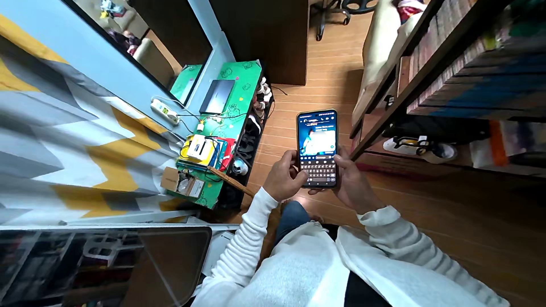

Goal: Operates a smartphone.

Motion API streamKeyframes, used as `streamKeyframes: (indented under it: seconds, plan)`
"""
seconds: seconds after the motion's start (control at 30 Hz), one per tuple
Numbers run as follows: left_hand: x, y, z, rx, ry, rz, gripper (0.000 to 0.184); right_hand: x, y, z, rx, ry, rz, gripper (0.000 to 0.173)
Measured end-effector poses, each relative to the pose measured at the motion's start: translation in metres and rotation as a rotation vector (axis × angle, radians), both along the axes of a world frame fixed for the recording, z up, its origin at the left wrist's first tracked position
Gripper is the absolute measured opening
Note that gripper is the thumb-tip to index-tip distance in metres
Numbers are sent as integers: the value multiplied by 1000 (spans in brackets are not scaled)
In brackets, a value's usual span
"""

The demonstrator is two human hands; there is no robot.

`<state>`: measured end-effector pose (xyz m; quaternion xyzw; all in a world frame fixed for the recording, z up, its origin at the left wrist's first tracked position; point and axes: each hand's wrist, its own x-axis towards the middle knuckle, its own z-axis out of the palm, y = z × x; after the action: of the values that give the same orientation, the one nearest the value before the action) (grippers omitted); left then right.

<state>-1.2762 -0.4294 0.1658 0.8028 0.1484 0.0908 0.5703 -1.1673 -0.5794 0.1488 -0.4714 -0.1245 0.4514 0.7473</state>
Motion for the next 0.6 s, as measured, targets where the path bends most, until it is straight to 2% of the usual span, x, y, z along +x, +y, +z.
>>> streamKeyframes:
  seconds: [0.3,0.4,0.6]
  plan:
    - [-2,-3,0,-8,-6,11,44,2,-3,-3,38,-5,50,52]
    - [-3,-3,3,-29,16,3,49,3,-4,-5,70,0,70,57]
    - [-4,-2,6,-47,20,8,53,3,-6,-4,117,18,108,70]
